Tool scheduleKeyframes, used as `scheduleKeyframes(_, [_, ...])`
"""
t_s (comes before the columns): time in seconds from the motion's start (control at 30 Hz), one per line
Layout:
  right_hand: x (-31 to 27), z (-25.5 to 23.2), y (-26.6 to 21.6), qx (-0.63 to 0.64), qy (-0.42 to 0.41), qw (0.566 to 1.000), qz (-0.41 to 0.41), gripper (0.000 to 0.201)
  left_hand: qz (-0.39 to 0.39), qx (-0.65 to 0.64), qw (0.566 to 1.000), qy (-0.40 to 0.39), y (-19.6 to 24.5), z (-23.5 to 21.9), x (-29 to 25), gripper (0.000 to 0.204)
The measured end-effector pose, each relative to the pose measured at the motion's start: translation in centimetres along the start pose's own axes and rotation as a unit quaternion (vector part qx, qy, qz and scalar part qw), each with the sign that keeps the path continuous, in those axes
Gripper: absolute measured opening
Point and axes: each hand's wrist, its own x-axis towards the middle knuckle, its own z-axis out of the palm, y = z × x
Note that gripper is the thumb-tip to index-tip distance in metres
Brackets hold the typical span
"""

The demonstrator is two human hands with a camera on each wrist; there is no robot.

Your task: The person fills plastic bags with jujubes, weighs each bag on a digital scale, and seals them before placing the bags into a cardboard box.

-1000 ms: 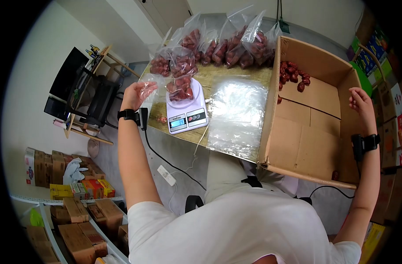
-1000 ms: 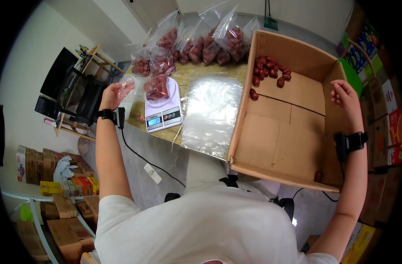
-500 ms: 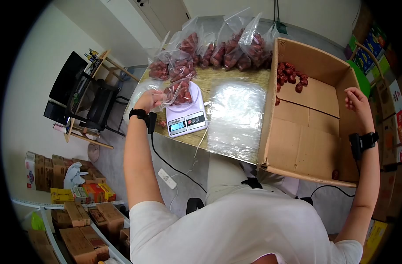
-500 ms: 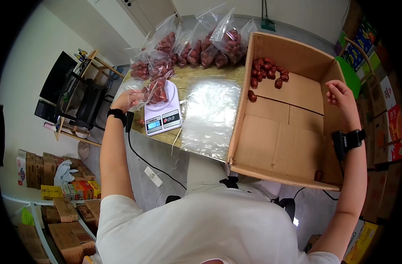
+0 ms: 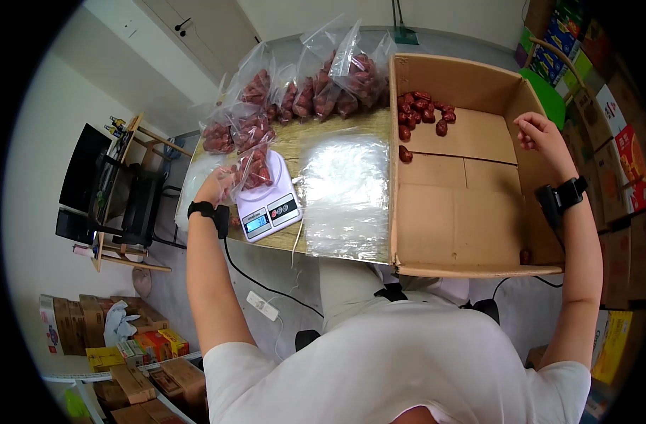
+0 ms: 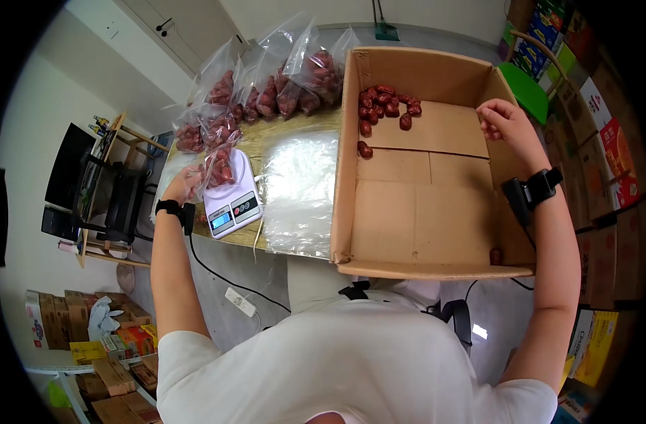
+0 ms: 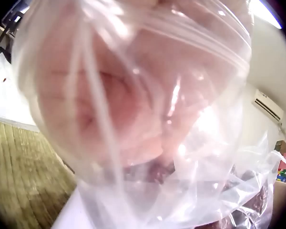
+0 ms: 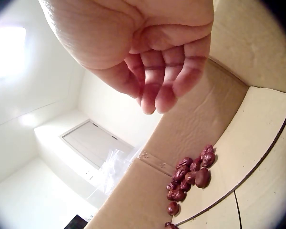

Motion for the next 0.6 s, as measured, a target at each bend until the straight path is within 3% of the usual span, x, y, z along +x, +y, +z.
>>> scheduleKeyframes(0.13, [-0.2, 0.3, 0.0, 0.016, 0.003, 1.0, -0.015, 0.015, 0.033, 0.043, 0.998, 0.044, 0.1, -1.6, -0.3, 0.02])
scheduleKeyframes(0.17, [0.0, 0.1, 0.2, 0.02, 0.002, 1.0, -0.015, 0.015, 0.0, 0.042, 0.998, 0.051, 0.1, -2.7, -0.4, 0.017])
scheduleKeyframes(0.3, [0.5, -0.1, 0.7, 0.018, -0.015, 1.0, -0.001, 0.015, 0.0, -0.001, 0.992, 0.124, 0.4, -5.8, -3.1, 0.017])
scheduleKeyframes(0.43, [0.4, 0.1, 0.4, 0.009, -0.016, 1.0, -0.001, 0.015, 0.062, -0.063, 0.949, 0.302, -1.0, -7.9, -5.3, 0.022])
scheduleKeyframes(0.5, [0.5, 0.0, 0.5, 0.007, -0.021, 1.0, 0.002, 0.015, 0.064, -0.074, 0.934, 0.343, -1.4, -8.6, -6.0, 0.023])
scheduleKeyframes(0.6, [0.5, 0.0, 0.7, 0.009, -0.021, 1.0, 0.004, 0.015, 0.104, -0.127, 0.927, 0.337, -0.7, -8.6, -7.0, 0.023])
